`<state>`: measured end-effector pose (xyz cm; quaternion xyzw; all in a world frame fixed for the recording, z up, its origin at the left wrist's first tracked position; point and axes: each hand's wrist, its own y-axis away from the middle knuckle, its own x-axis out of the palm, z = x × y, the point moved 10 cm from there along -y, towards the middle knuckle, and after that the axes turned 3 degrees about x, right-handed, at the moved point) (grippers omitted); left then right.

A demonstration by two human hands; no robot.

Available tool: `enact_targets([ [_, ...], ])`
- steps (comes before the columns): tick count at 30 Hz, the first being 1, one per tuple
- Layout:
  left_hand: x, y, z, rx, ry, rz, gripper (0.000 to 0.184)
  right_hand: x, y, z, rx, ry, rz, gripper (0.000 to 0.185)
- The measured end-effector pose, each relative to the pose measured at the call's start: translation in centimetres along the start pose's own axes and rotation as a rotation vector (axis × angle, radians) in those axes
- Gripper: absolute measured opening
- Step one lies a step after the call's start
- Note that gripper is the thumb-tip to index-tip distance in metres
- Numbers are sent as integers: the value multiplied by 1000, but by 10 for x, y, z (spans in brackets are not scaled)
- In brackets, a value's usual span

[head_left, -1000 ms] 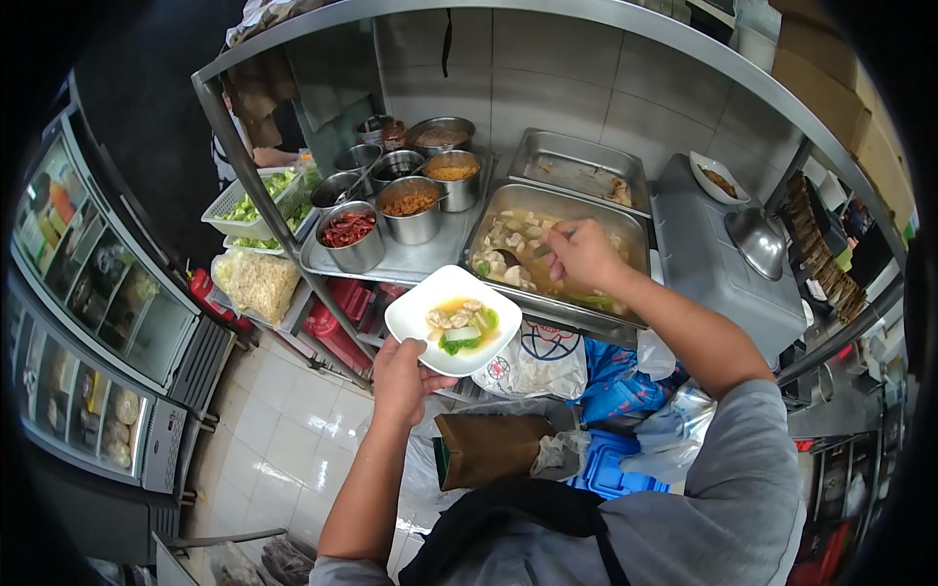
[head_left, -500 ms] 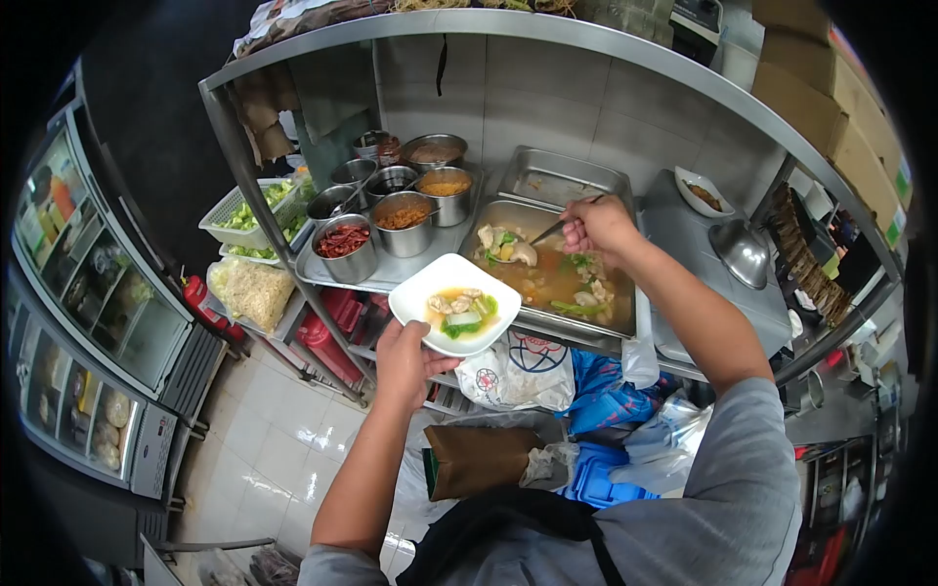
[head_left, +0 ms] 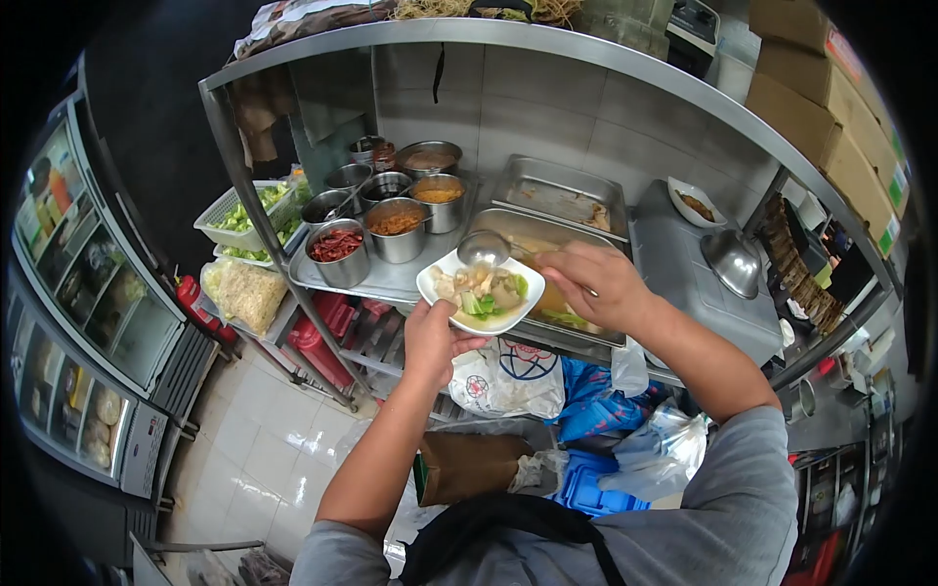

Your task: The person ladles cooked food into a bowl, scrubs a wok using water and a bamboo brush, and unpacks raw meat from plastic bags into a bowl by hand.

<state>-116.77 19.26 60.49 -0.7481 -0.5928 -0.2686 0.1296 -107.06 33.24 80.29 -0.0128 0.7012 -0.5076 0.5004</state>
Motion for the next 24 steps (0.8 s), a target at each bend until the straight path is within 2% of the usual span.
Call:
enact_targets([
  [2,-10,1,-1,5,-31,-26,38,-5,2,-2,-22,31,-45,15],
  [4,-19,7,-5,26,-55,-55,38,0,15,-68,415,-5,-105,17],
  [5,-25,12,-7,43,-77,-83,39,5,15,-82,416,-9,-108,17],
  [7,-36,20,-8,28,-81,-78,39,38,28,-138,671,138,123,25],
  [8,-41,26,-7,13,-82,-72,39,54,38,-158,674,133,121,25],
  [10,-50,39,-8,1,-89,-81,40,88,47,-178,498,343,167,32],
  [14,-66,62,1,-62,-92,-122,41,108,37,-173,502,330,95,35],
  [16,-72,65,10,-94,-132,-95,42,114,46,-182,807,115,151,35],
  [20,-79,65,22,-125,-77,-120,39,112,52,-159,856,-70,109,36],
  [22,-79,62,26,-123,-55,-113,39,111,56,-142,1001,-247,152,34],
  [24,-77,60,28,-122,-36,-102,38,113,56,-125,1033,-359,145,32],
])
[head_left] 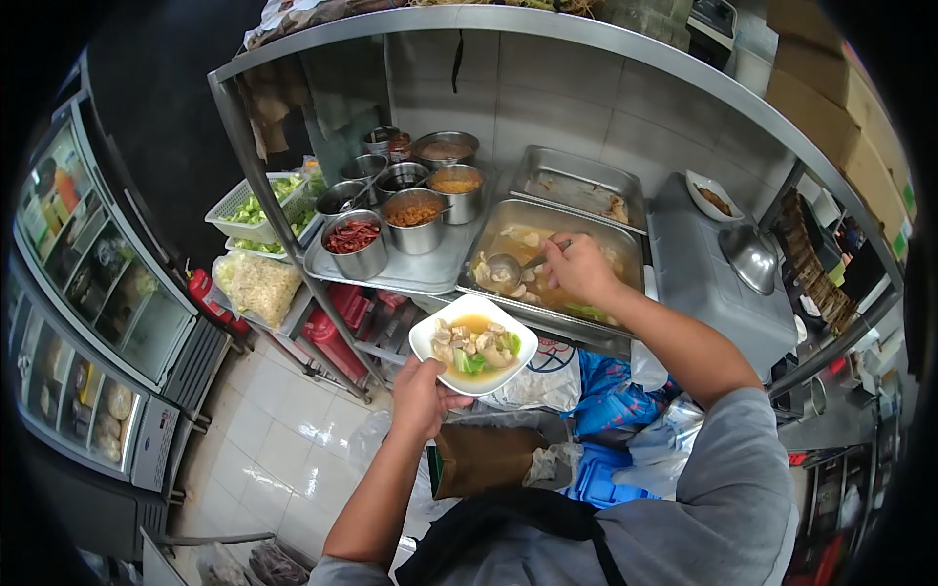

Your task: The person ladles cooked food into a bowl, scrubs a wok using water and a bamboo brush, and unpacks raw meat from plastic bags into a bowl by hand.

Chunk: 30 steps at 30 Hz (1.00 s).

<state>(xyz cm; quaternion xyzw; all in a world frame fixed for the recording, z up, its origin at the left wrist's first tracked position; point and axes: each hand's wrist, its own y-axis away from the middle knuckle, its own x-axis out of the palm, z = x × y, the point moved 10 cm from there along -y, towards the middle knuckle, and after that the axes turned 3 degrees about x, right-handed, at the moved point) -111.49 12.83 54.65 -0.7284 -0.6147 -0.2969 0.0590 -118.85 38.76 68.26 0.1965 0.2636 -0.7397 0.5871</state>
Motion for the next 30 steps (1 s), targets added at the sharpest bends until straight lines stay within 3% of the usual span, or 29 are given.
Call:
enact_targets([
  [2,1,-2,0,7,10,-8,37,3,4,-3,28,-100,38,31],
  [7,-2,-5,-4,28,6,8,37,0,-7,-58,355,-533,30,21],
  [10,-9,-2,-5,39,4,-17,37,-2,-8,-68,397,-642,26,18],
  [20,-16,-10,9,19,76,24,40,-26,-13,-50,415,-579,-13,16],
  [30,7,-10,7,18,74,77,44,-19,36,24,336,-513,68,18],
])
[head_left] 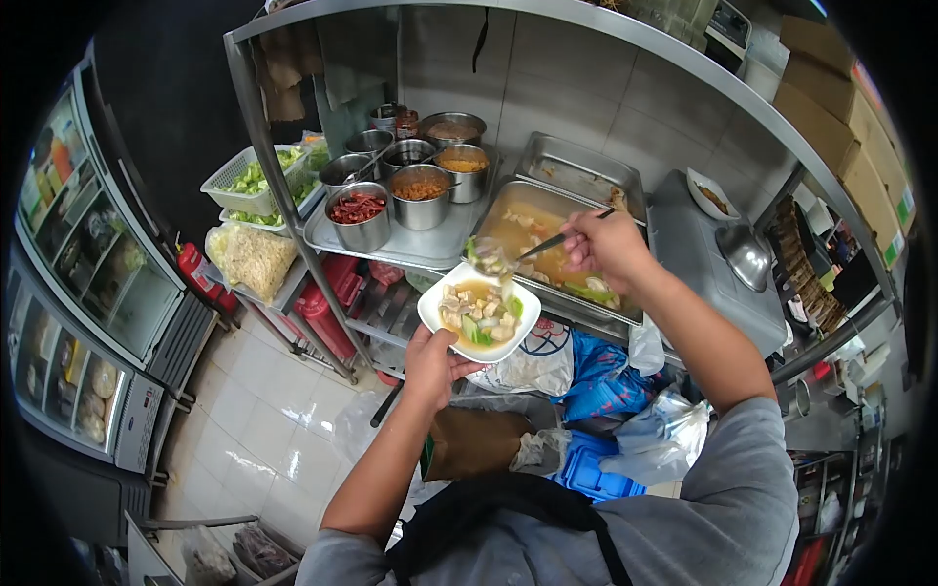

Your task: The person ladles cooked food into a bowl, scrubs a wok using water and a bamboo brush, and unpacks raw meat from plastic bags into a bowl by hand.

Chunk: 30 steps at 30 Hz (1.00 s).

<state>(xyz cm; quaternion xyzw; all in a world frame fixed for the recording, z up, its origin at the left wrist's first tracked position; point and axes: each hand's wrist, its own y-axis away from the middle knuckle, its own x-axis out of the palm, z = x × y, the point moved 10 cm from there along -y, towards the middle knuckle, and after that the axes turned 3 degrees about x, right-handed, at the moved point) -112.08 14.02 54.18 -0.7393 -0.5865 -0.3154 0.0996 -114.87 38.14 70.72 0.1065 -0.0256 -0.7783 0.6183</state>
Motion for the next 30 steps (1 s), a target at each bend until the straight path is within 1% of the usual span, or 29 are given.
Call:
enact_targets([
  [2,2,2,-1,-6,13,-7,43,14,17,-7,-10,47,31,21],
  [4,2,3,-3,-8,23,-15,42,41,42,6,-309,455,160,24],
  [5,2,2,-4,-6,15,-21,42,41,44,2,-312,456,162,24],
  [7,1,0,-5,-2,5,-25,41,64,94,40,-1125,779,172,28],
  [8,0,-1,-5,2,6,-26,41,59,91,40,-1127,778,170,28],
  [10,-3,-5,-4,3,3,-29,40,34,69,41,-970,805,-4,27],
  [11,-4,-8,-3,5,6,-27,41,32,60,42,-969,802,-6,27],
  [13,-6,-11,-1,8,5,-29,41,-7,-1,11,-386,464,-114,28],
  [14,-8,-11,0,16,-1,-52,41,-10,-13,9,-388,458,-111,28],
  [16,-10,-13,-4,31,-11,-78,41,-22,-39,-14,-163,135,-82,27],
  [17,-10,-13,-5,35,-7,-79,41,-24,-47,-16,-165,132,-78,27],
  [19,-10,-13,-5,34,-5,-77,40,-35,-54,-30,-42,-6,-141,28],
  [20,-10,-13,-5,38,-15,-74,40,-38,-58,-29,-41,-7,-143,28],
  [22,-9,-12,-5,41,-25,-70,40,-41,-60,-6,-230,436,-204,29],
  [23,-10,-12,-4,38,-7,-86,39,-41,-64,-10,-230,435,-206,29],
  [25,-10,-11,-3,35,10,-100,38,-13,-45,24,-712,1079,-334,33],
  [26,-9,-11,-3,35,19,-90,37,-12,-45,22,-712,1079,-335,33],
  [28,-7,-10,-4,33,24,-78,37,2,-46,14,-551,1068,-267,33],
  [29,-6,-9,-5,32,32,-77,37,7,-46,12,-549,1066,-271,33],
  [30,-6,-8,-6,32,41,-76,37,14,-47,9,-534,1000,-236,33],
])
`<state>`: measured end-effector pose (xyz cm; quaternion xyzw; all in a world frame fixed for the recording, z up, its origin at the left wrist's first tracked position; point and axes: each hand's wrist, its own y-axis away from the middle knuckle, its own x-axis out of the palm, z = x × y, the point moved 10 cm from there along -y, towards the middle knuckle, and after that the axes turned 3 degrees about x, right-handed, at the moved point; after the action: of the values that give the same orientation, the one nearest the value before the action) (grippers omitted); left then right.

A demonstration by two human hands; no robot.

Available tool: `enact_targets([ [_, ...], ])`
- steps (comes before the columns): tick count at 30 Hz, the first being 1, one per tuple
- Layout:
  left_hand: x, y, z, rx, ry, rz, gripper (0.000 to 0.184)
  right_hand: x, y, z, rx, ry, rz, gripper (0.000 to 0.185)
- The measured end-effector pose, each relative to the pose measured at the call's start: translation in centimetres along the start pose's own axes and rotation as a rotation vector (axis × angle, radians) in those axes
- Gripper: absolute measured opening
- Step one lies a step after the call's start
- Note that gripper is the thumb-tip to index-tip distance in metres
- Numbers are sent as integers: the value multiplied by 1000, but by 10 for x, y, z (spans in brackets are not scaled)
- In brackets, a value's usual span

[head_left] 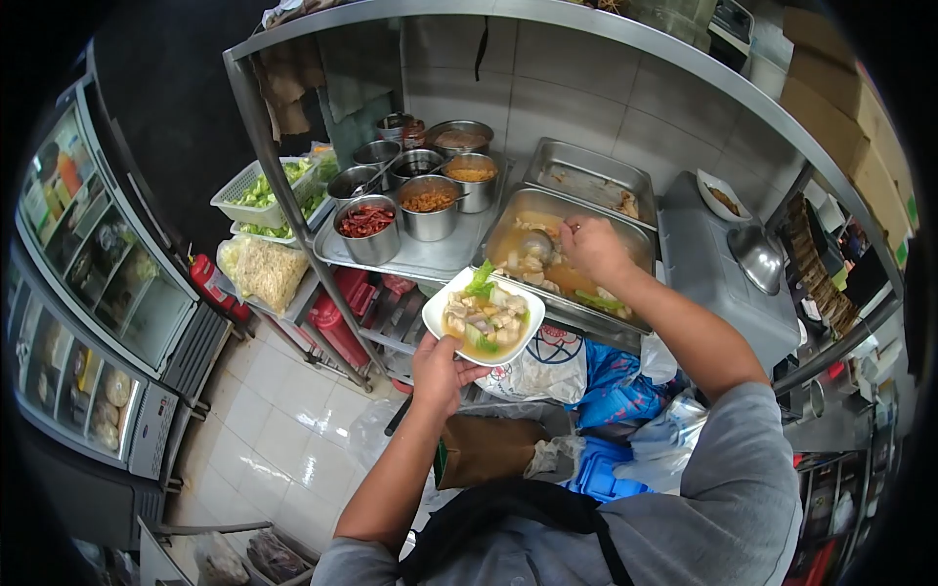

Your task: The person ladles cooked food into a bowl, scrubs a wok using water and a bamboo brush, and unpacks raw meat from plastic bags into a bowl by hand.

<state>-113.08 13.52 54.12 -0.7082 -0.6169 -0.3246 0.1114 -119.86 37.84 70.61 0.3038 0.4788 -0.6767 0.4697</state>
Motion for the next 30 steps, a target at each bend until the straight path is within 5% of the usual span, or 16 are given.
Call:
enact_targets([
  [4,0,-2,-2,-10,-1,26,37,13,13,15,199,-379,171,31],
  [10,-3,-6,-7,0,-50,27,39,19,10,-35,458,-871,134,24],
  [17,-5,-6,-8,-6,-88,38,40,-14,26,4,419,-872,131,23],
  [20,-11,-10,-3,-28,-72,44,41,-21,54,48,138,-593,98,21],
  [22,-10,-9,-4,-18,-39,42,41,-46,88,119,-575,-196,-100,19],
  [30,-13,-6,2,-25,-12,76,40,-2,143,138,-914,214,-65,39],
])
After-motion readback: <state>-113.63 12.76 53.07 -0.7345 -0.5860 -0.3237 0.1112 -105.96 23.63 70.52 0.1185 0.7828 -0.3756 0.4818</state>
